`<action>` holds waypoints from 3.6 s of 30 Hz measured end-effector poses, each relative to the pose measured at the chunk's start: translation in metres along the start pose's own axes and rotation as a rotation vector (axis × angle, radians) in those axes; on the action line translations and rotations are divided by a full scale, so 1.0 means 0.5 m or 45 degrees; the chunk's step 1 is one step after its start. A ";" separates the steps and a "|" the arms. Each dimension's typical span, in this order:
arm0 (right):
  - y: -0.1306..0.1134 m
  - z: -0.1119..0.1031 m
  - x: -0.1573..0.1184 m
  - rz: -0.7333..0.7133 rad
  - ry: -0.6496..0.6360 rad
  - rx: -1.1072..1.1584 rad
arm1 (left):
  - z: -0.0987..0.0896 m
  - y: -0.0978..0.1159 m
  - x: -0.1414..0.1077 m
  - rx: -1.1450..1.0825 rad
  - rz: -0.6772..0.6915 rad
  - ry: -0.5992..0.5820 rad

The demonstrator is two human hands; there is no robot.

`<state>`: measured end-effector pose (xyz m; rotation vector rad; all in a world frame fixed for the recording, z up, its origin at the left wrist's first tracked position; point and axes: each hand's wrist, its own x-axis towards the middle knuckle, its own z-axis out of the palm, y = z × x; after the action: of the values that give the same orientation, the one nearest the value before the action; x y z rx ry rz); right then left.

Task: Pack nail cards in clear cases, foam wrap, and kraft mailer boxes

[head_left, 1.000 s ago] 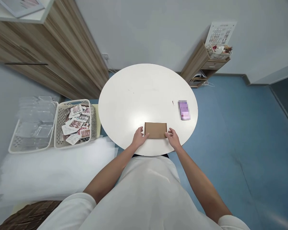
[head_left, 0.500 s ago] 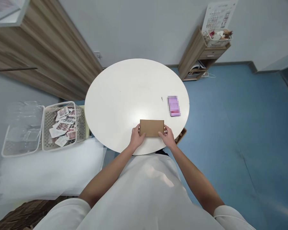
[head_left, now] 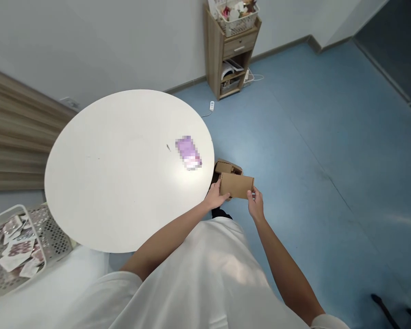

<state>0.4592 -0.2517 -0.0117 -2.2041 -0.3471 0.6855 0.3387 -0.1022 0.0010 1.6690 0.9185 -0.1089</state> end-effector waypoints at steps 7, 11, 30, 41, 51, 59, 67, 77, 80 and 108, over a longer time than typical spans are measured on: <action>0.062 -0.008 0.040 0.171 -0.181 -0.029 | 0.041 -0.003 0.062 0.103 -0.099 -0.104; 0.074 0.005 0.045 0.204 -0.198 -0.018 | 0.041 -0.019 0.055 0.142 -0.136 -0.173; -0.311 0.189 0.107 -0.892 -0.797 -0.930 | -0.064 -0.135 -0.118 -0.506 -0.335 0.426; -0.362 0.333 0.139 -0.934 -0.835 -1.262 | -0.048 -0.180 -0.234 -0.575 -0.506 0.686; -0.377 0.337 0.011 -0.986 -0.776 -1.168 | -0.127 -0.215 -0.337 -0.564 -0.421 0.903; -0.381 0.439 -0.225 -1.344 -1.037 -1.174 | -0.213 -0.339 -0.528 -0.609 -0.314 1.187; -0.366 0.570 -0.466 -1.665 -1.261 -1.234 | -0.238 -0.503 -0.727 -0.667 -0.277 1.435; -0.389 0.711 -0.649 -1.931 -1.464 -1.316 | -0.289 -0.588 -0.812 -0.712 -0.347 1.597; -0.404 0.753 -0.650 -1.969 -1.443 -1.236 | -0.324 -0.599 -0.825 -0.690 -0.369 1.641; -0.493 1.123 -0.687 -1.997 -1.455 -1.285 | -0.702 -0.760 -0.703 0.181 -0.945 1.084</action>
<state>-0.1513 0.0967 -0.0076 -1.1403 -2.9843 0.7248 -0.2724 0.0309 -0.0011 1.4072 2.1932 0.0511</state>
